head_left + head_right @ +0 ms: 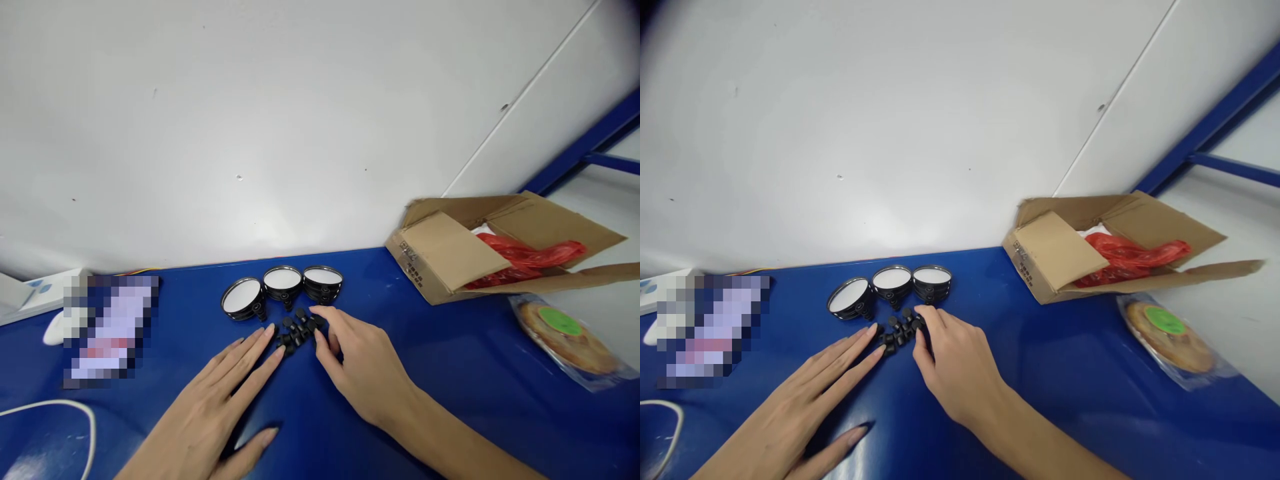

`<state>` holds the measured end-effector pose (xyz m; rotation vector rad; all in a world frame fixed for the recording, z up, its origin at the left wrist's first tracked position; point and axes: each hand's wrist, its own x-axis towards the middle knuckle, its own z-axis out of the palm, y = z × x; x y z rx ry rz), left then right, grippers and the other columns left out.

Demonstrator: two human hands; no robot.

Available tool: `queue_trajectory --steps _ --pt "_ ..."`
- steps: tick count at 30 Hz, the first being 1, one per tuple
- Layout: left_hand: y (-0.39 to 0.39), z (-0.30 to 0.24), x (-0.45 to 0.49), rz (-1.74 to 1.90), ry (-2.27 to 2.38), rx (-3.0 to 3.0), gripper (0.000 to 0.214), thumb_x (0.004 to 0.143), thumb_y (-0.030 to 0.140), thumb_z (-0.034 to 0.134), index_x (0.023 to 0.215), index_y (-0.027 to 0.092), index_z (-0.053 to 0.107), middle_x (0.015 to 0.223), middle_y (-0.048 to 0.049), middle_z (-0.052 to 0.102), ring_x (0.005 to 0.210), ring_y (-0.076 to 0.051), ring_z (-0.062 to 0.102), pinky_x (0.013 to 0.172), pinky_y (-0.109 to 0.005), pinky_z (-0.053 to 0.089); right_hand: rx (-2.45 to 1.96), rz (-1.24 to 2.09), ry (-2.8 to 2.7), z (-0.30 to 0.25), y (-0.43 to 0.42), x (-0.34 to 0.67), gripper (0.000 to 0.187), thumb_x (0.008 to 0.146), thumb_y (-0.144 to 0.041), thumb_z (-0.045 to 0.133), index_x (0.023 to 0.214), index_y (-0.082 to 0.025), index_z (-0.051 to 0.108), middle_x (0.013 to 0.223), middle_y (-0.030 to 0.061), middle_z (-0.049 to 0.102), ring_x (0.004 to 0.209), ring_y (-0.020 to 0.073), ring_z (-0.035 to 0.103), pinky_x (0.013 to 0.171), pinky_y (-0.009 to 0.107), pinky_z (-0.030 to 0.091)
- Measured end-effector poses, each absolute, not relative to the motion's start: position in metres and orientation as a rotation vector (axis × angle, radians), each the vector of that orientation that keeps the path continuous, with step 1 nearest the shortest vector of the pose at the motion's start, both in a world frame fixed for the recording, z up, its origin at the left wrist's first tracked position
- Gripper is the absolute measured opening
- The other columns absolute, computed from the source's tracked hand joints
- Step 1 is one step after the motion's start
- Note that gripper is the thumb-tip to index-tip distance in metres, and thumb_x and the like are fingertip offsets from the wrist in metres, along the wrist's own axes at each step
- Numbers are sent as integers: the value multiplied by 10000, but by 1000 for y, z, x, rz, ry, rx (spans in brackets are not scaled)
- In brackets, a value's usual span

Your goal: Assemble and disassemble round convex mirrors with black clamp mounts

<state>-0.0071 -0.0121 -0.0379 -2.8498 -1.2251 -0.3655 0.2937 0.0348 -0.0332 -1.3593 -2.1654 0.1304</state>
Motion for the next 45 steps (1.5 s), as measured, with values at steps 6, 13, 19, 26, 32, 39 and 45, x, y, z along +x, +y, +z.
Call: queue_trajectory --steps 6,13,19,26,32,39,45 --pt "-15 -42 -8 -283 -1206 -2810 901 1175 599 625 1913 239 256 1931 -114 374 1664 -433 579 1208 -632 633 -1392 190 -2231 -32 36 293 306 1108 -190 597 1394 -184 706 705 -46 656 583 211 665 621 343 458" --pt "-14 -33 -10 -503 -1314 -2842 723 1227 401 559 1893 260 314 1854 -98 555 1585 -350 669 1244 -533 649 -1385 211 -2227 -32 37 294 287 1122 -192 590 1390 -202 695 703 -56 661 579 195 646 619 322 412" --pt "-2 -20 -12 -856 -1415 -2651 526 1207 269 583 1728 209 543 1740 -102 634 1612 -276 560 1343 -390 430 -1379 197 -2238 -31 32 293 284 1128 -193 593 1392 -205 696 703 -57 668 576 185 639 626 318 410" --pt "11 -17 -15 -654 -1365 -2654 598 1229 320 547 1804 193 444 1923 -108 408 1750 -317 375 1365 -466 294 -1352 125 -2255 -33 33 295 287 1149 -194 558 1401 -182 694 725 -42 679 575 173 624 605 315 411" --pt "10 -22 -17 -565 -1304 -2680 659 1240 352 530 1851 173 361 1958 -109 348 1797 -284 293 1400 -456 231 -1318 61 -2249 -32 32 294 280 1166 -197 531 1392 -171 695 728 -35 682 583 172 628 608 317 406" --pt "11 -29 -19 -508 -1353 -2690 695 1266 396 481 1889 167 273 1983 -105 293 1811 -265 284 1407 -428 257 -1305 66 -2273 -31 31 292 288 1169 -197 524 1405 -175 688 748 -34 699 603 182 650 619 335 424" --pt "9 -34 -18 -594 -1460 -2650 695 1270 388 456 1904 199 241 1981 -92 299 1752 -297 388 1362 -451 346 -1291 105 -2267 -31 30 292 298 1168 -187 523 1410 -170 697 779 -27 710 627 179 656 629 339 434"
